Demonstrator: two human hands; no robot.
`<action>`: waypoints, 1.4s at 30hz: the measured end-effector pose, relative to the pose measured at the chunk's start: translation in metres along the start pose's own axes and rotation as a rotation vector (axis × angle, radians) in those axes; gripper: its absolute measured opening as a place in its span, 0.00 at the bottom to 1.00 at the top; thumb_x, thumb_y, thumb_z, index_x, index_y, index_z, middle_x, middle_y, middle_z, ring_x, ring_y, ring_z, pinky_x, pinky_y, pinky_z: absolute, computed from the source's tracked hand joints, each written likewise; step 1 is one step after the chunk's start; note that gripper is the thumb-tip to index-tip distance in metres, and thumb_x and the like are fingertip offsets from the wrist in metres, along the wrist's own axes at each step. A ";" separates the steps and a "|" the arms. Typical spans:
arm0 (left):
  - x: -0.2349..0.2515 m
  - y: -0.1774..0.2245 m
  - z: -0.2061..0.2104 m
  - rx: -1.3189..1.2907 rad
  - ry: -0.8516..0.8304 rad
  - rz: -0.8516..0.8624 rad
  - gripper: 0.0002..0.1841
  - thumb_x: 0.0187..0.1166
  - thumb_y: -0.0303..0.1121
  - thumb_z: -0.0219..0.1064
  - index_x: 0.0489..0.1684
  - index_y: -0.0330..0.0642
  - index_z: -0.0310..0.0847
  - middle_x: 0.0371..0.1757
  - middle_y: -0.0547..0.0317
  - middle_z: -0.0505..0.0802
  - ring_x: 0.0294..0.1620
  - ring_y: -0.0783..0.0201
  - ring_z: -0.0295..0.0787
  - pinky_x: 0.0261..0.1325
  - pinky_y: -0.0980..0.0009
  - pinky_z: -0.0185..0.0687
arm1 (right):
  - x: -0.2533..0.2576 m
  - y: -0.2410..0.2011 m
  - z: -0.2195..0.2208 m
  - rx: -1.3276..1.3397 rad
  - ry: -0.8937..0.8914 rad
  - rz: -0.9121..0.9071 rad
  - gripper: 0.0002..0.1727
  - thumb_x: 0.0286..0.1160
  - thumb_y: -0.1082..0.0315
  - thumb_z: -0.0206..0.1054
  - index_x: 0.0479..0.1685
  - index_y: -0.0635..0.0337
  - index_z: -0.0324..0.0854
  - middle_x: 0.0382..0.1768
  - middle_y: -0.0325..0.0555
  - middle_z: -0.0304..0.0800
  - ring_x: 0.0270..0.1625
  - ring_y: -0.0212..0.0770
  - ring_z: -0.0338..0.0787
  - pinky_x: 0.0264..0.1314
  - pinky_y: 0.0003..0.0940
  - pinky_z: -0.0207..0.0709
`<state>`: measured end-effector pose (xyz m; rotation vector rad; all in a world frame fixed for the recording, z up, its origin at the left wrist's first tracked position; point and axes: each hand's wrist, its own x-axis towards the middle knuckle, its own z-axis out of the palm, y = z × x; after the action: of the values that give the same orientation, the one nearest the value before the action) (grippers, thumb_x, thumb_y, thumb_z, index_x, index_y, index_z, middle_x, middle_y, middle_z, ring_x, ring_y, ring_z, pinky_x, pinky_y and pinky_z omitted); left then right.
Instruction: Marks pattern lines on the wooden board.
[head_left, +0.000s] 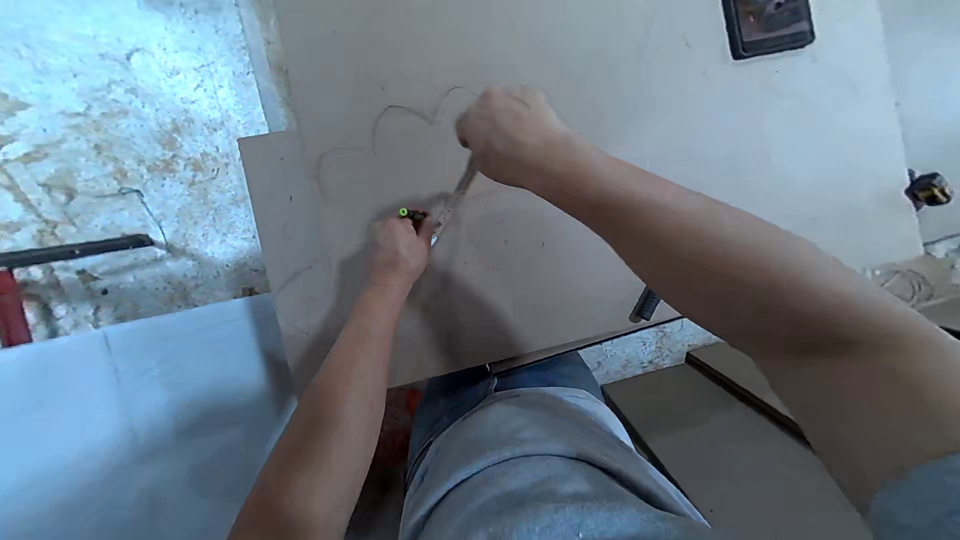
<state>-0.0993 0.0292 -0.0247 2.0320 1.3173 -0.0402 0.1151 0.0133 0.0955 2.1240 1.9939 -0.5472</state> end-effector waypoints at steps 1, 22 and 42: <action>-0.001 0.004 -0.001 0.016 -0.047 0.020 0.17 0.90 0.43 0.61 0.61 0.41 0.87 0.47 0.42 0.95 0.52 0.42 0.93 0.60 0.37 0.83 | -0.019 0.009 0.008 0.038 -0.022 0.026 0.10 0.78 0.67 0.63 0.47 0.50 0.91 0.41 0.53 0.92 0.49 0.60 0.92 0.43 0.66 0.81; -0.029 -0.050 -0.027 0.244 -0.171 0.440 0.10 0.87 0.36 0.66 0.51 0.41 0.91 0.37 0.49 0.95 0.39 0.53 0.94 0.48 0.48 0.89 | -0.127 -0.209 0.182 1.659 -0.627 -0.055 0.17 0.83 0.53 0.66 0.55 0.57 0.81 0.38 0.45 0.86 0.35 0.38 0.85 0.41 0.39 0.81; 0.011 -0.065 -0.062 0.357 -0.308 0.633 0.12 0.86 0.39 0.67 0.55 0.45 0.92 0.45 0.52 0.97 0.45 0.56 0.96 0.53 0.48 0.91 | -0.030 -0.284 0.169 2.184 -0.346 -0.089 0.16 0.85 0.67 0.65 0.67 0.61 0.73 0.34 0.44 0.86 0.27 0.30 0.80 0.30 0.26 0.74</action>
<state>-0.1672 0.0884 -0.0175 2.5358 0.4649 -0.3024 -0.1912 -0.0528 -0.0138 1.6888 0.7340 -3.7704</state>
